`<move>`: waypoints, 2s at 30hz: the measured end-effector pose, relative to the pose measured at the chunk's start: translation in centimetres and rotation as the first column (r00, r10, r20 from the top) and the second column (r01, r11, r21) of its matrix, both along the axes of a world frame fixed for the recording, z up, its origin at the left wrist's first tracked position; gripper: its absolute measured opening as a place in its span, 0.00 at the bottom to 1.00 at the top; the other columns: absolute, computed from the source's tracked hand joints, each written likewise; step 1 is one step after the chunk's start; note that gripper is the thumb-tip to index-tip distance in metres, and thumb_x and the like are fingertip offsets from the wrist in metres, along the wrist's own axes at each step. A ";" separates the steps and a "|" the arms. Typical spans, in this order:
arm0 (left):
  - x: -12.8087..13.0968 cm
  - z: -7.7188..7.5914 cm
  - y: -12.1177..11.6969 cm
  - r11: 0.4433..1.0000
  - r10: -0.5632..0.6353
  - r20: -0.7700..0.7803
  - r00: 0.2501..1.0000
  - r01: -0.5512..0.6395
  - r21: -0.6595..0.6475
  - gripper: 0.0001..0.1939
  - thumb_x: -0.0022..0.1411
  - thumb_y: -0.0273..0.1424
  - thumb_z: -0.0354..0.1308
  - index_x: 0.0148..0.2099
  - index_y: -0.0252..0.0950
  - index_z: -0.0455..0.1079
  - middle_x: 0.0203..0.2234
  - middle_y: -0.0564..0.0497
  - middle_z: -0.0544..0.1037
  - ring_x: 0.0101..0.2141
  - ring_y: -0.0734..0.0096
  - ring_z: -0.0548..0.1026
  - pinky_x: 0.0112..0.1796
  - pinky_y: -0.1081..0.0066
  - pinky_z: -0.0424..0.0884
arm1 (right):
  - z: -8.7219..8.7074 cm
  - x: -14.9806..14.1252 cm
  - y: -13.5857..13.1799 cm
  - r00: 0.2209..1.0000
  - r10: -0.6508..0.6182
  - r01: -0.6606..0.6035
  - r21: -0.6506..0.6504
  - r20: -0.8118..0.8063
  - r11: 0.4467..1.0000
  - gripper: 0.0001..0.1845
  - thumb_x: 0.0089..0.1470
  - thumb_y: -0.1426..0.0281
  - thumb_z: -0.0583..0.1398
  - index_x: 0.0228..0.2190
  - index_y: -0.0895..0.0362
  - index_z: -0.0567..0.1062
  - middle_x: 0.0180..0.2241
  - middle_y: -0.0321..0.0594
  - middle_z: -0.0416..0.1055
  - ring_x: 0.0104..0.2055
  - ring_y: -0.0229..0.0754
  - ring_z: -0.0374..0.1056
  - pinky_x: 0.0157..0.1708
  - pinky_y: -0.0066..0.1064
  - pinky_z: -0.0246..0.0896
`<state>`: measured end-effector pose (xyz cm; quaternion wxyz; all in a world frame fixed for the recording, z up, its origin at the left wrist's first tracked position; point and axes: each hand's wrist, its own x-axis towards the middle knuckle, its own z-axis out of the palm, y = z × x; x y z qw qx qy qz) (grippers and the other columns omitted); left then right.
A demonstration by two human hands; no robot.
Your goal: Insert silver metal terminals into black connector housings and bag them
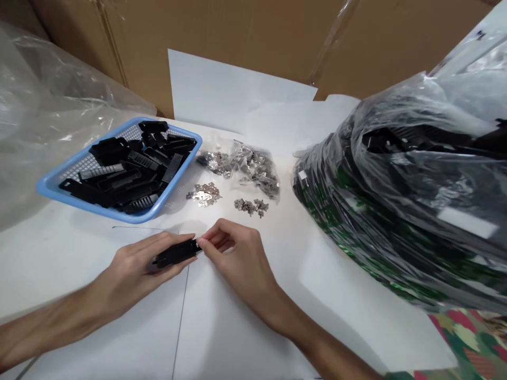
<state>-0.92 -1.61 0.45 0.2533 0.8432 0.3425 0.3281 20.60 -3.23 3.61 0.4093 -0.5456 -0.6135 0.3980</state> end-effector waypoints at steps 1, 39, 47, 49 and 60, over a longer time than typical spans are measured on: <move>-0.1 -0.1 0.0 1.000 0.000 -0.004 1.000 0.000 0.006 0.20 0.70 0.28 0.63 0.61 0.43 0.69 0.46 0.51 0.83 0.44 0.68 0.83 0.45 0.72 0.79 | -0.1 -0.2 -0.2 1.000 -0.016 0.015 0.031 0.015 0.999 0.07 0.58 0.68 0.67 0.28 0.55 0.79 0.27 0.36 0.79 0.29 0.40 0.75 0.32 0.30 0.72; 0.1 1.2 -0.4 0.991 -0.040 0.098 0.994 0.026 0.131 0.20 0.71 0.22 0.60 0.62 0.39 0.70 0.46 0.50 0.79 0.43 0.74 0.81 0.44 0.76 0.78 | 0.3 1.3 0.7 0.957 0.215 -0.230 -0.057 -0.195 0.972 0.11 0.57 0.67 0.69 0.43 0.48 0.86 0.43 0.40 0.83 0.43 0.44 0.79 0.36 0.31 0.79; 0.1 1.2 -0.5 0.993 -0.051 0.110 0.993 0.039 0.112 0.19 0.70 0.22 0.61 0.61 0.39 0.72 0.47 0.50 0.79 0.44 0.73 0.82 0.45 0.76 0.78 | 0.3 1.4 0.8 0.958 0.226 -0.240 -0.066 -0.177 0.968 0.09 0.56 0.66 0.70 0.40 0.49 0.86 0.40 0.40 0.83 0.41 0.43 0.79 0.33 0.31 0.78; 0.1 1.1 -0.5 0.993 -0.051 0.120 0.991 0.038 0.109 0.19 0.70 0.22 0.61 0.60 0.39 0.72 0.47 0.50 0.79 0.44 0.74 0.82 0.45 0.77 0.78 | 0.3 1.4 0.8 0.957 0.229 -0.243 -0.062 -0.175 0.968 0.09 0.57 0.67 0.70 0.41 0.49 0.86 0.40 0.39 0.83 0.41 0.43 0.79 0.33 0.30 0.78; 1.0 2.6 0.0 0.841 0.221 0.260 0.940 -0.048 -0.540 0.13 0.73 0.38 0.58 0.43 0.39 0.82 0.24 0.55 0.78 0.24 0.76 0.75 0.27 0.76 0.72 | -1.5 -0.3 -0.7 0.989 0.128 -0.147 0.328 0.079 0.933 0.17 0.64 0.72 0.64 0.54 0.53 0.75 0.41 0.39 0.79 0.40 0.39 0.77 0.42 0.33 0.78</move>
